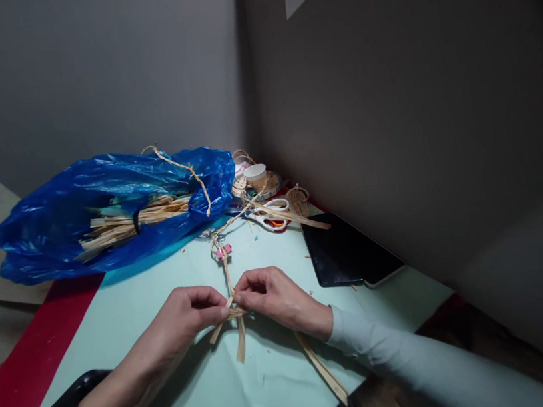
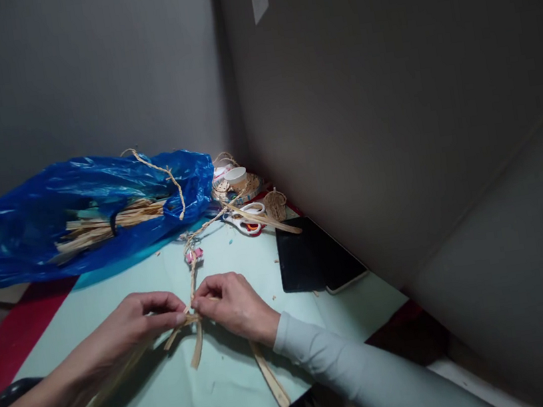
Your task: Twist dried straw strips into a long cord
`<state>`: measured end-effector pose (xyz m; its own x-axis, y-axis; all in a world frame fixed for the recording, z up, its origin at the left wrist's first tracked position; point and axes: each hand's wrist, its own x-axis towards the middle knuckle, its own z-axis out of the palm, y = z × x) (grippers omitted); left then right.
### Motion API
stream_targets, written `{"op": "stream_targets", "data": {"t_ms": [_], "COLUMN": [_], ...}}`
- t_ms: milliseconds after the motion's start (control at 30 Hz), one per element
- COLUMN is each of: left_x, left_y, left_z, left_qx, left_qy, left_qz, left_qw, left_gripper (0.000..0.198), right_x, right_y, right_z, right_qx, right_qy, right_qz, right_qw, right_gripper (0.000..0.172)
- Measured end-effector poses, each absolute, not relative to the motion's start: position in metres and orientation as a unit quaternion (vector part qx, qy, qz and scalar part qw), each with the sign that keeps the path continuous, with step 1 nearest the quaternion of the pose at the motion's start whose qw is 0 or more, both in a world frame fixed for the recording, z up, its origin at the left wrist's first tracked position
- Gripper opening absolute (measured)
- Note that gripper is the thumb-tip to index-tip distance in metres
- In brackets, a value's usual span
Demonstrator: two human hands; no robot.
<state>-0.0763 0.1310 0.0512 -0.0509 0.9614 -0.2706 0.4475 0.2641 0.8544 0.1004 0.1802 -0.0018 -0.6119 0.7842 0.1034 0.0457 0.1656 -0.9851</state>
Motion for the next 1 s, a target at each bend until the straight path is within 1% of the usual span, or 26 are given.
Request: {"op": "stream_targets", "data": {"t_ms": [100,233,300,367,500,567,633,667,733,767,833,933,1000], "left_x": [-0.080,-0.081,-0.079,-0.073,-0.055,-0.047,-0.043,-0.044,-0.048,-0.051,-0.057,-0.061,-0.061], "left_y": [0.137,0.146,0.148,0.146,0.134,0.126,0.119,0.116,0.112,0.111,0.111,0.113,0.112], "left_z": [0.052,0.059,0.065,0.071,0.081,0.083,0.082,0.081,0.077,0.075,0.069,0.059,0.053], "left_qx": [0.603,0.653,0.683,0.720,0.775,0.783,0.779,0.772,0.743,0.722,0.661,0.518,0.416], "left_qy": [0.670,0.659,0.660,0.660,0.629,0.610,0.613,0.626,0.668,0.691,0.717,0.704,0.686], "left_qz": [0.230,0.144,0.095,0.034,-0.058,-0.084,-0.087,-0.076,-0.025,0.018,0.132,0.300,0.367], "left_qw": [0.367,0.344,0.299,0.211,-0.019,-0.084,-0.097,-0.081,-0.013,0.038,0.175,0.381,0.471], "left_gripper": [0.015,0.014,0.013,0.016,0.021,0.024,0.026,0.027,0.025,0.023,0.021,0.020,0.021], "right_x": [0.100,0.100,0.100,0.099,0.097,0.096,0.097,0.097,0.098,0.098,0.099,0.099,0.099], "right_y": [0.181,0.180,0.179,0.177,0.175,0.176,0.176,0.176,0.176,0.176,0.175,0.172,0.170], "right_z": [-0.003,-0.001,0.002,0.005,0.007,0.005,0.004,0.004,0.005,0.006,0.008,0.011,0.012], "right_qx": [-0.291,-0.304,-0.321,-0.333,-0.342,-0.342,-0.340,-0.339,-0.339,-0.339,-0.339,-0.347,-0.357], "right_qy": [-0.692,-0.696,-0.708,-0.726,-0.738,-0.737,-0.736,-0.736,-0.735,-0.736,-0.740,-0.750,-0.763], "right_qz": [0.575,0.567,0.545,0.516,0.490,0.491,0.492,0.492,0.491,0.490,0.483,0.460,0.431], "right_qw": [0.324,0.320,0.314,0.310,0.312,0.313,0.316,0.318,0.322,0.323,0.323,0.324,0.323], "right_gripper": [0.017,0.015,0.014,0.013,0.014,0.015,0.015,0.015,0.014,0.013,0.012,0.014,0.015]}}
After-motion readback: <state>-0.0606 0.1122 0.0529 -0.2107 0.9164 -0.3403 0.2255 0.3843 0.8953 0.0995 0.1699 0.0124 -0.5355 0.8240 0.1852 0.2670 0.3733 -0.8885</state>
